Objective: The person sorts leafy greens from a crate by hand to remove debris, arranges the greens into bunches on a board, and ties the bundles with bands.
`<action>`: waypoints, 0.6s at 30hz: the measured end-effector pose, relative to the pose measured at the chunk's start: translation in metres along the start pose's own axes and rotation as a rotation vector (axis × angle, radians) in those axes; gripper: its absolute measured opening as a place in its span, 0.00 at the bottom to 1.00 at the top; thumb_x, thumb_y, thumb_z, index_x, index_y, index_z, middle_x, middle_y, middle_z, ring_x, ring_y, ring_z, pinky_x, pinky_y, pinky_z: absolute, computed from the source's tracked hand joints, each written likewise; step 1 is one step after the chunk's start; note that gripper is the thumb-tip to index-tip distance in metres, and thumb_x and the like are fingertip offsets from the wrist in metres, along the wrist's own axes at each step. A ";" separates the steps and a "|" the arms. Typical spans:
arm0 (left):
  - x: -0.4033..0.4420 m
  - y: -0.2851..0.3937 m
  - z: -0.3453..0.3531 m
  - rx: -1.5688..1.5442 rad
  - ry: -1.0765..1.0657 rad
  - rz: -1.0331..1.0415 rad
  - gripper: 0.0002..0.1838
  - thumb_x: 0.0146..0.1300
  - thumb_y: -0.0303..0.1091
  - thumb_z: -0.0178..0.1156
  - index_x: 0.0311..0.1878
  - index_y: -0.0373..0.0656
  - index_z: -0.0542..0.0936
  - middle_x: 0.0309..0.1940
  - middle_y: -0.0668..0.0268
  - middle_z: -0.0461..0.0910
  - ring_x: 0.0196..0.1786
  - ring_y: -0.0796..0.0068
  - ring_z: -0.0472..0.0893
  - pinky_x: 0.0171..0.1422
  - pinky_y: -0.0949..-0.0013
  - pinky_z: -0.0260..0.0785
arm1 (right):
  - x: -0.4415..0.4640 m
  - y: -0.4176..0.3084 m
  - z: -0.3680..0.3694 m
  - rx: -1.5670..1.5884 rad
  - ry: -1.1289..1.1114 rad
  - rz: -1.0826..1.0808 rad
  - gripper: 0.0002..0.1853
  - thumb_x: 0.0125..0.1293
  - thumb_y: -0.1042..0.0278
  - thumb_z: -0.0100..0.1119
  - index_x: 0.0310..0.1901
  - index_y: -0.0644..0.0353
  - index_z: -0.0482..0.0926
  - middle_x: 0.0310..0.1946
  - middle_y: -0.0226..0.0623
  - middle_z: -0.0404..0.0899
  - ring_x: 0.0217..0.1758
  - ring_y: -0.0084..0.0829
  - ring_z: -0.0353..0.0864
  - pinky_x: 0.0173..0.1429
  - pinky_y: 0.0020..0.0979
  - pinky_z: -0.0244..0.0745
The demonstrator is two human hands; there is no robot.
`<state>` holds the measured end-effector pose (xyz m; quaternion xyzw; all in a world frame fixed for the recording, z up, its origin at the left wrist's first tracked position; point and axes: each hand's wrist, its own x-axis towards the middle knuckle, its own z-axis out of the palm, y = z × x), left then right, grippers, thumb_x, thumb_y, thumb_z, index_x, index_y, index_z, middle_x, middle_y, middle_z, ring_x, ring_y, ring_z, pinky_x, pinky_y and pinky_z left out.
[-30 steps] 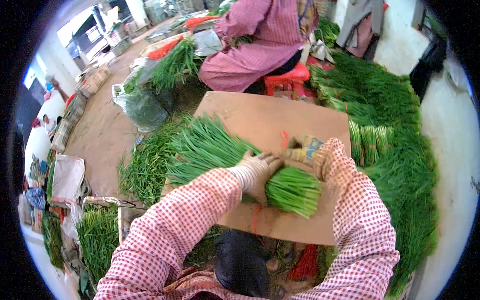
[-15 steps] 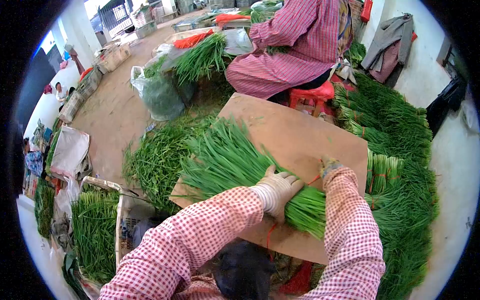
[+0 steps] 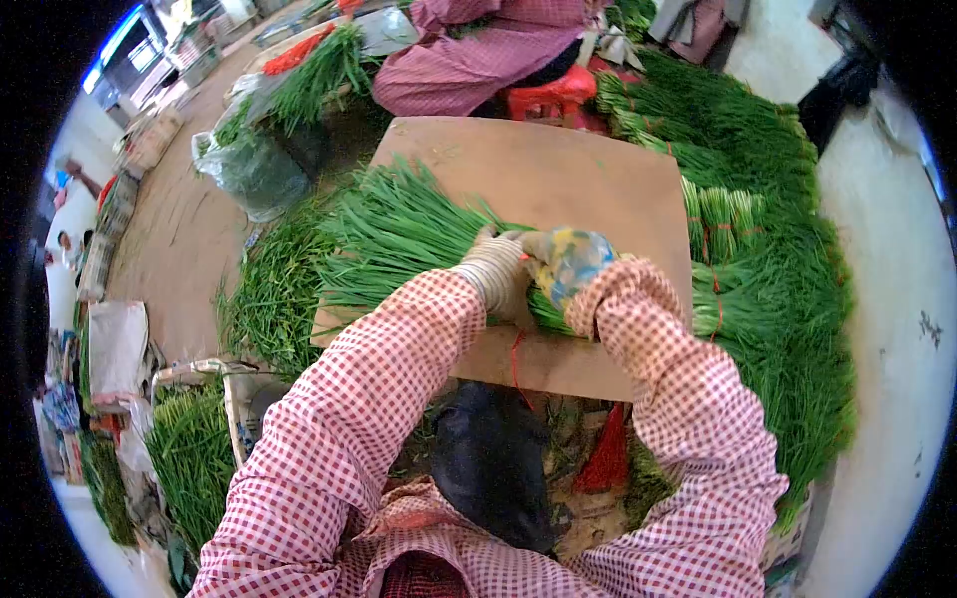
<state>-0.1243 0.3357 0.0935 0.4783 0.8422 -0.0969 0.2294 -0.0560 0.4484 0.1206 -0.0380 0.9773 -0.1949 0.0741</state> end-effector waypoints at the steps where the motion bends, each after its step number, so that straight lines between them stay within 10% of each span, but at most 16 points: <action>1: -0.001 0.000 0.002 -0.035 0.068 0.019 0.61 0.35 0.64 0.74 0.74 0.59 0.56 0.71 0.61 0.60 0.75 0.61 0.55 0.75 0.45 0.46 | 0.002 0.004 0.000 0.019 0.007 -0.071 0.11 0.67 0.65 0.55 0.48 0.55 0.79 0.41 0.47 0.81 0.48 0.47 0.79 0.51 0.40 0.74; 7: -0.004 0.000 -0.007 -0.159 0.095 0.016 0.61 0.32 0.60 0.77 0.72 0.62 0.56 0.69 0.62 0.63 0.74 0.59 0.58 0.74 0.45 0.49 | -0.023 0.003 0.029 -0.110 0.036 0.015 0.12 0.62 0.71 0.57 0.48 0.54 0.78 0.42 0.44 0.80 0.47 0.47 0.79 0.50 0.39 0.76; 10: -0.001 -0.004 0.004 -0.197 0.193 0.059 0.60 0.27 0.56 0.79 0.70 0.61 0.60 0.66 0.61 0.65 0.72 0.57 0.61 0.72 0.44 0.50 | -0.083 0.006 0.043 -0.098 0.563 -0.326 0.16 0.58 0.73 0.59 0.50 0.55 0.77 0.41 0.45 0.79 0.47 0.50 0.79 0.50 0.41 0.76; 18: 0.002 -0.002 0.004 -0.202 0.187 0.017 0.60 0.26 0.54 0.78 0.70 0.60 0.62 0.64 0.60 0.68 0.70 0.55 0.63 0.71 0.43 0.51 | -0.080 0.001 0.097 0.064 -0.112 -0.091 0.27 0.61 0.68 0.55 0.63 0.51 0.68 0.60 0.48 0.70 0.58 0.49 0.75 0.60 0.41 0.74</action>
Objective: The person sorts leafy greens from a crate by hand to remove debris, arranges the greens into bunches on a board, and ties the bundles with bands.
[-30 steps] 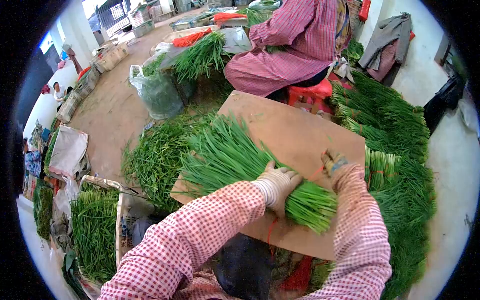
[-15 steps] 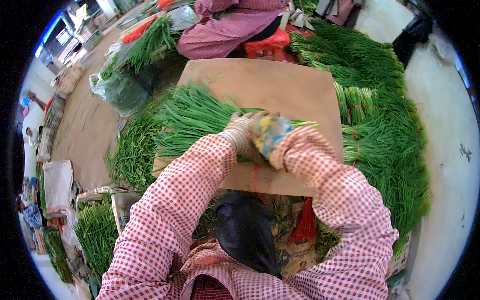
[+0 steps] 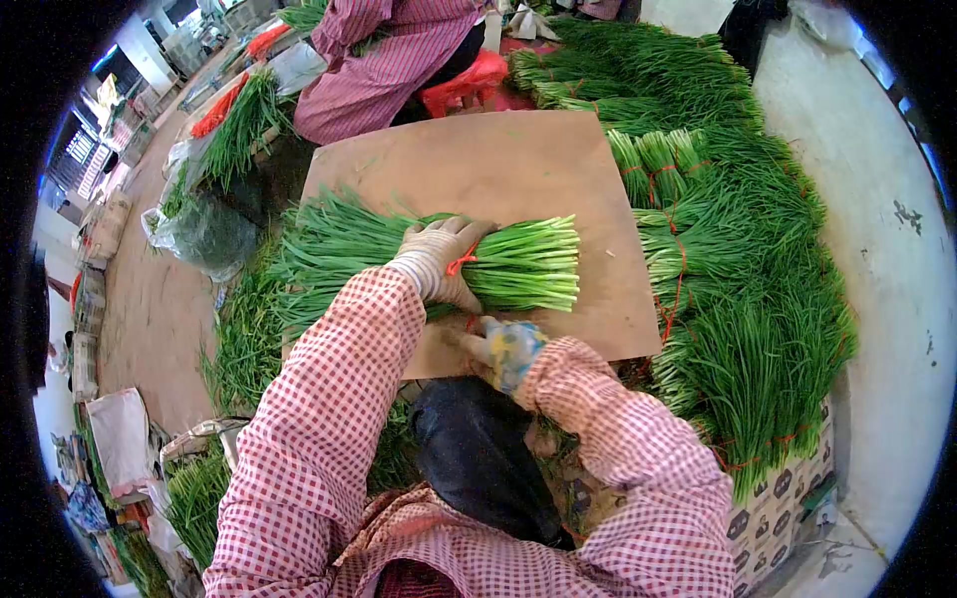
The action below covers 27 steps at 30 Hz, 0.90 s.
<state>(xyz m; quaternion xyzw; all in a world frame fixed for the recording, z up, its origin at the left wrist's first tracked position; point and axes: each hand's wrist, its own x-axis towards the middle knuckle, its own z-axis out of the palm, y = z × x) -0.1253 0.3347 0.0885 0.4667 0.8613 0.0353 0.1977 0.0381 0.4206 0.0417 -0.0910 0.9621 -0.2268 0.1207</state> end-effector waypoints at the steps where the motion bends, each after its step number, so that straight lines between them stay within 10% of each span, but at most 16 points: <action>1: 0.000 0.000 0.000 -0.001 0.006 -0.006 0.60 0.25 0.54 0.78 0.70 0.60 0.62 0.64 0.59 0.68 0.70 0.55 0.63 0.71 0.43 0.52 | 0.007 0.000 0.003 -0.107 -0.162 0.040 0.26 0.63 0.66 0.54 0.64 0.50 0.68 0.61 0.46 0.70 0.58 0.47 0.75 0.61 0.41 0.73; 5: -0.001 0.001 -0.001 -0.012 0.011 -0.023 0.61 0.23 0.54 0.79 0.69 0.60 0.62 0.63 0.59 0.68 0.70 0.56 0.64 0.71 0.44 0.52 | 0.012 0.017 0.020 0.144 -0.040 0.079 0.18 0.69 0.62 0.50 0.57 0.55 0.75 0.54 0.42 0.74 0.59 0.40 0.75 0.61 0.34 0.71; 10: 0.000 0.002 -0.002 -0.028 0.001 -0.024 0.60 0.25 0.56 0.78 0.69 0.60 0.62 0.64 0.60 0.68 0.69 0.56 0.65 0.71 0.45 0.52 | -0.019 0.004 0.030 0.236 0.516 0.214 0.09 0.64 0.65 0.57 0.40 0.60 0.79 0.31 0.45 0.78 0.35 0.49 0.79 0.40 0.42 0.76; 19: -0.005 0.007 -0.007 0.013 -0.053 -0.071 0.63 0.28 0.57 0.79 0.72 0.61 0.58 0.67 0.60 0.66 0.73 0.57 0.60 0.74 0.44 0.48 | -0.052 -0.010 0.031 0.163 0.303 0.100 0.06 0.61 0.73 0.59 0.38 0.63 0.80 0.32 0.41 0.79 0.35 0.38 0.81 0.39 0.32 0.76; 21: -0.006 0.007 -0.007 0.006 -0.049 -0.070 0.62 0.29 0.56 0.79 0.72 0.61 0.58 0.67 0.60 0.66 0.73 0.58 0.60 0.74 0.44 0.47 | -0.032 -0.003 0.017 1.549 0.489 0.327 0.11 0.62 0.75 0.58 0.47 0.62 0.76 0.32 0.37 0.77 0.34 0.30 0.79 0.39 0.27 0.74; 22: -0.006 0.006 -0.006 0.006 -0.044 -0.068 0.62 0.29 0.56 0.79 0.72 0.61 0.58 0.66 0.60 0.66 0.73 0.58 0.60 0.74 0.44 0.47 | -0.011 -0.024 -0.034 1.320 0.564 0.502 0.14 0.63 0.75 0.58 0.51 0.62 0.74 0.32 0.37 0.77 0.34 0.29 0.78 0.38 0.25 0.74; 25: -0.004 0.006 -0.006 0.019 -0.061 -0.078 0.61 0.29 0.57 0.79 0.72 0.61 0.58 0.66 0.61 0.66 0.72 0.59 0.61 0.74 0.45 0.47 | 0.015 -0.003 -0.049 0.217 1.014 0.148 0.24 0.63 0.71 0.61 0.60 0.61 0.69 0.30 0.35 0.76 0.31 0.28 0.77 0.36 0.24 0.73; 27: -0.005 0.006 -0.009 0.005 -0.059 -0.075 0.61 0.29 0.58 0.78 0.72 0.59 0.60 0.66 0.62 0.66 0.72 0.60 0.61 0.74 0.46 0.48 | 0.011 0.034 -0.070 0.485 0.416 0.294 0.24 0.60 0.69 0.63 0.57 0.64 0.69 0.29 0.42 0.79 0.38 0.34 0.81 0.43 0.33 0.77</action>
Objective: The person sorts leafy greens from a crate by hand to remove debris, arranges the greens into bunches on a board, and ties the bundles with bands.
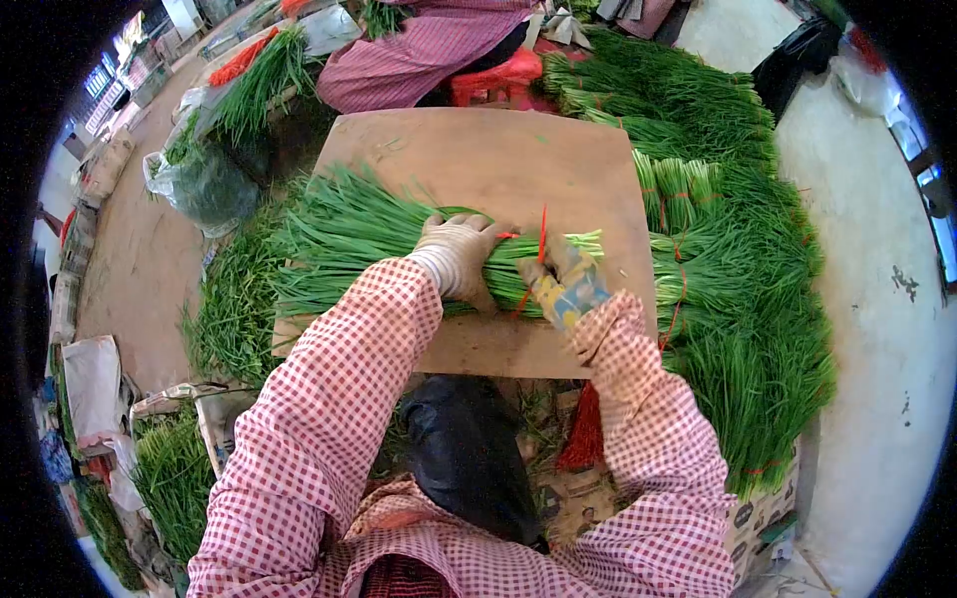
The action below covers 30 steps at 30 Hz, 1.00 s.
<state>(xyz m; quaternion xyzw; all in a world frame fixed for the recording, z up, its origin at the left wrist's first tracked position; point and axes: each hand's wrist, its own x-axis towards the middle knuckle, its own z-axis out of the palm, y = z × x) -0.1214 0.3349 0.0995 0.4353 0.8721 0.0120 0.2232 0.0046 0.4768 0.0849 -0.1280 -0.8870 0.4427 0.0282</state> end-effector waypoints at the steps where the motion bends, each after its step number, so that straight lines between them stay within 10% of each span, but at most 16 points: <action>1: -0.001 0.000 -0.002 0.005 -0.006 0.005 0.61 0.29 0.58 0.78 0.71 0.57 0.60 0.66 0.62 0.66 0.72 0.60 0.62 0.74 0.46 0.49 | 0.003 -0.010 -0.005 -0.005 -0.006 0.003 0.24 0.60 0.69 0.63 0.57 0.64 0.69 0.29 0.42 0.79 0.38 0.34 0.81 0.43 0.33 0.77; 6: 0.001 -0.002 0.002 0.000 0.001 0.002 0.61 0.27 0.60 0.78 0.71 0.55 0.61 0.65 0.63 0.67 0.71 0.61 0.62 0.74 0.45 0.48 | 0.026 -0.031 -0.017 -0.591 -0.473 0.207 0.52 0.54 0.56 0.69 0.74 0.60 0.46 0.39 0.49 0.83 0.46 0.44 0.82 0.53 0.38 0.76; 8: 0.000 -0.003 0.003 -0.011 0.011 0.014 0.61 0.27 0.60 0.77 0.70 0.54 0.61 0.65 0.62 0.67 0.71 0.61 0.62 0.74 0.46 0.49 | 0.029 -0.041 -0.016 -0.711 -0.419 0.211 0.51 0.52 0.64 0.70 0.73 0.62 0.48 0.34 0.44 0.82 0.39 0.36 0.82 0.42 0.34 0.77; 24: -0.004 -0.005 0.003 -0.036 0.035 0.048 0.59 0.30 0.61 0.76 0.70 0.54 0.63 0.65 0.62 0.68 0.72 0.61 0.62 0.73 0.43 0.48 | 0.033 -0.060 -0.012 -0.845 -0.399 0.237 0.48 0.51 0.56 0.69 0.71 0.63 0.54 0.44 0.52 0.82 0.51 0.46 0.81 0.55 0.38 0.76; 30: -0.002 -0.004 0.004 -0.030 0.031 0.041 0.59 0.31 0.61 0.76 0.70 0.53 0.63 0.66 0.62 0.67 0.72 0.62 0.61 0.74 0.43 0.46 | 0.055 -0.058 -0.008 -0.530 -0.353 0.342 0.44 0.58 0.63 0.67 0.73 0.61 0.52 0.36 0.43 0.82 0.23 0.26 0.80 0.29 0.31 0.76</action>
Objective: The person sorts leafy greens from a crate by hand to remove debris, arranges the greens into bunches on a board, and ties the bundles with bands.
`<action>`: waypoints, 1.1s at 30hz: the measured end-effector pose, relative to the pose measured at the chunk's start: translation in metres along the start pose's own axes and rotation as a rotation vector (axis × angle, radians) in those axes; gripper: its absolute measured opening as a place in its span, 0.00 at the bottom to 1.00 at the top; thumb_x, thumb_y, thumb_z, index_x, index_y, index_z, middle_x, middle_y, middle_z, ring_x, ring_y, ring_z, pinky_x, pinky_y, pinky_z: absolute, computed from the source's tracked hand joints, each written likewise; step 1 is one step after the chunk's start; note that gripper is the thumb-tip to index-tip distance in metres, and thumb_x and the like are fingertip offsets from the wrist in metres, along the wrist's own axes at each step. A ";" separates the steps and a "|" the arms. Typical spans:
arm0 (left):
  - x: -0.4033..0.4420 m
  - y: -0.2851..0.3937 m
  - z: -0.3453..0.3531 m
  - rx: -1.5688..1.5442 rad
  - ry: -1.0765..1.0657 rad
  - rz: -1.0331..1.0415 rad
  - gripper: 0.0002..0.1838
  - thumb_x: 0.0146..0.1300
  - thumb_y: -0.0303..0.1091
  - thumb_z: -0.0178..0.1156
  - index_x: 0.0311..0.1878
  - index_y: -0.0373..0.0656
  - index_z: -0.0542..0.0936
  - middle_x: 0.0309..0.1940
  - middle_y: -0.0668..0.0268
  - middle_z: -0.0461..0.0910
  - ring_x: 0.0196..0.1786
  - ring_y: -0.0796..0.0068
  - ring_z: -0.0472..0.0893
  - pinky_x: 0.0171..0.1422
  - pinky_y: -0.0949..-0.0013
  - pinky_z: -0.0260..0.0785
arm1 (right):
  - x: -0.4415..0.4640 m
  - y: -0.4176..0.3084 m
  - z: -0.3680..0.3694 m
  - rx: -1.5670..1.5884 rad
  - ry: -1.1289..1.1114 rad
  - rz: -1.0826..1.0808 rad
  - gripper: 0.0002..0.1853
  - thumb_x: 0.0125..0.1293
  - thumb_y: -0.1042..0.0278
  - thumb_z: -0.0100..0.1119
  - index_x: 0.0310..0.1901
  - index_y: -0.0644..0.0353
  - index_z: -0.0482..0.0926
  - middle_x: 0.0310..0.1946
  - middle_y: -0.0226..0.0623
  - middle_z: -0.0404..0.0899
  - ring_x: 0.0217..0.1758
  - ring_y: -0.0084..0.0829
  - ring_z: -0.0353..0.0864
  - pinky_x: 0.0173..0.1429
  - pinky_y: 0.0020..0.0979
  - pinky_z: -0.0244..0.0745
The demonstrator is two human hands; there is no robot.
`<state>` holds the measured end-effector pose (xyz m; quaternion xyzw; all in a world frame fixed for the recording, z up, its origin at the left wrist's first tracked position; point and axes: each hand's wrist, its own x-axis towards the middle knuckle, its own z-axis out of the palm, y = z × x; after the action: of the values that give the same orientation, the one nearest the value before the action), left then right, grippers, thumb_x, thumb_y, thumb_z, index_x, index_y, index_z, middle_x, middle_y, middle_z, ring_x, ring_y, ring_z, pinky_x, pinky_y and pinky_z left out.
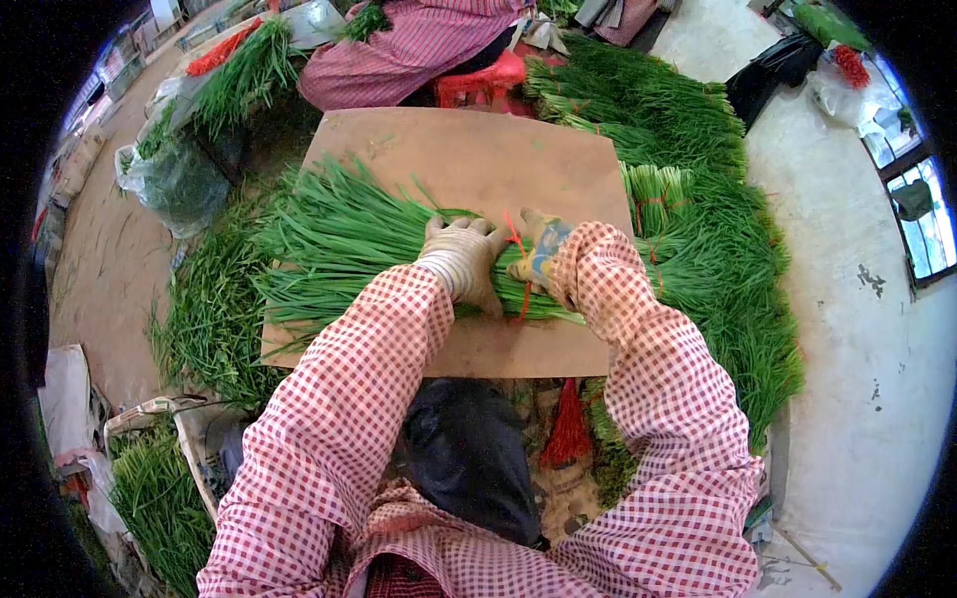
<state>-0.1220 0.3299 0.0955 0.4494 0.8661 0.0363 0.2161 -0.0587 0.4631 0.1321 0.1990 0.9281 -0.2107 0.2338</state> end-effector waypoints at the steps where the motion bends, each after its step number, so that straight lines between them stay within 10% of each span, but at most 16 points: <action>1: -0.001 0.001 -0.001 0.008 -0.013 -0.004 0.59 0.31 0.62 0.76 0.70 0.53 0.62 0.66 0.62 0.67 0.72 0.62 0.61 0.74 0.43 0.46 | 0.001 -0.004 0.000 0.038 0.034 0.017 0.40 0.59 0.64 0.66 0.70 0.62 0.57 0.32 0.41 0.81 0.23 0.26 0.81 0.28 0.30 0.75; 8: 0.003 0.002 -0.004 0.036 -0.081 -0.031 0.57 0.32 0.62 0.76 0.69 0.54 0.65 0.66 0.63 0.67 0.73 0.62 0.60 0.75 0.43 0.45 | 0.030 0.008 0.009 0.257 0.081 -0.129 0.20 0.65 0.61 0.62 0.54 0.64 0.76 0.32 0.40 0.82 0.28 0.25 0.82 0.30 0.29 0.73; 14: 0.000 0.003 -0.005 0.008 -0.042 -0.036 0.56 0.36 0.59 0.76 0.71 0.53 0.63 0.67 0.61 0.66 0.73 0.61 0.60 0.76 0.45 0.45 | -0.001 -0.019 0.021 0.138 0.254 -0.102 0.23 0.69 0.53 0.51 0.59 0.58 0.74 0.52 0.47 0.80 0.53 0.41 0.80 0.57 0.37 0.73; 17: 0.011 0.000 0.007 -0.024 0.003 -0.068 0.54 0.37 0.56 0.76 0.71 0.55 0.62 0.66 0.61 0.66 0.73 0.60 0.59 0.76 0.45 0.44 | -0.020 0.018 0.096 -0.583 0.648 -0.440 0.25 0.67 0.56 0.50 0.63 0.57 0.69 0.58 0.44 0.75 0.59 0.41 0.76 0.62 0.36 0.72; 21: 0.004 0.003 0.001 -0.044 -0.003 -0.060 0.55 0.34 0.56 0.76 0.70 0.57 0.63 0.67 0.61 0.66 0.73 0.59 0.60 0.75 0.44 0.45 | -0.120 0.018 0.139 0.234 0.664 -0.822 0.11 0.61 0.72 0.57 0.46 0.61 0.77 0.42 0.46 0.77 0.46 0.42 0.79 0.49 0.38 0.77; 23: -0.001 0.003 -0.004 -0.042 -0.003 -0.036 0.58 0.31 0.56 0.78 0.70 0.55 0.62 0.67 0.60 0.65 0.73 0.58 0.59 0.75 0.44 0.44 | -0.132 0.028 0.135 0.571 0.354 -0.306 0.06 0.64 0.70 0.56 0.37 0.62 0.79 0.36 0.50 0.77 0.40 0.45 0.79 0.43 0.38 0.76; 27: -0.020 -0.006 0.009 0.054 0.327 0.091 0.54 0.35 0.53 0.77 0.69 0.52 0.63 0.66 0.60 0.66 0.71 0.57 0.61 0.74 0.44 0.47 | -0.111 0.036 0.122 0.230 0.639 -0.441 0.12 0.69 0.63 0.55 0.34 0.63 0.79 0.33 0.46 0.79 0.36 0.41 0.80 0.43 0.36 0.77; 30: -0.060 -0.014 0.009 0.081 0.574 0.266 0.46 0.40 0.50 0.75 0.65 0.51 0.68 0.63 0.60 0.69 0.68 0.56 0.65 0.72 0.47 0.52 | -0.083 0.030 0.120 1.521 0.643 -0.715 0.17 0.71 0.54 0.54 0.34 0.62 0.79 0.28 0.40 0.80 0.32 0.35 0.79 0.42 0.34 0.77; 32: -0.077 -0.004 0.021 0.093 0.599 0.199 0.32 0.49 0.46 0.71 0.57 0.46 0.75 0.54 0.63 0.76 0.59 0.62 0.74 0.64 0.54 0.63 | -0.079 0.033 0.105 1.567 0.339 -0.568 0.20 0.71 0.48 0.52 0.39 0.61 0.78 0.28 0.35 0.80 0.30 0.28 0.76 0.42 0.33 0.78; 33: -0.072 0.001 0.036 -0.529 0.369 0.034 0.28 0.53 0.47 0.68 0.55 0.43 0.76 0.52 0.61 0.78 0.57 0.65 0.75 0.63 0.59 0.64 | -0.072 0.035 0.104 1.778 0.180 -0.477 0.19 0.71 0.51 0.53 0.45 0.61 0.77 0.22 0.30 0.75 0.28 0.25 0.73 0.39 0.32 0.77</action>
<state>-0.0703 0.2690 0.0883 0.3779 0.8436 0.3444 0.1638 0.0526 0.4220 0.0760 0.1244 0.4562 -0.8718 -0.1274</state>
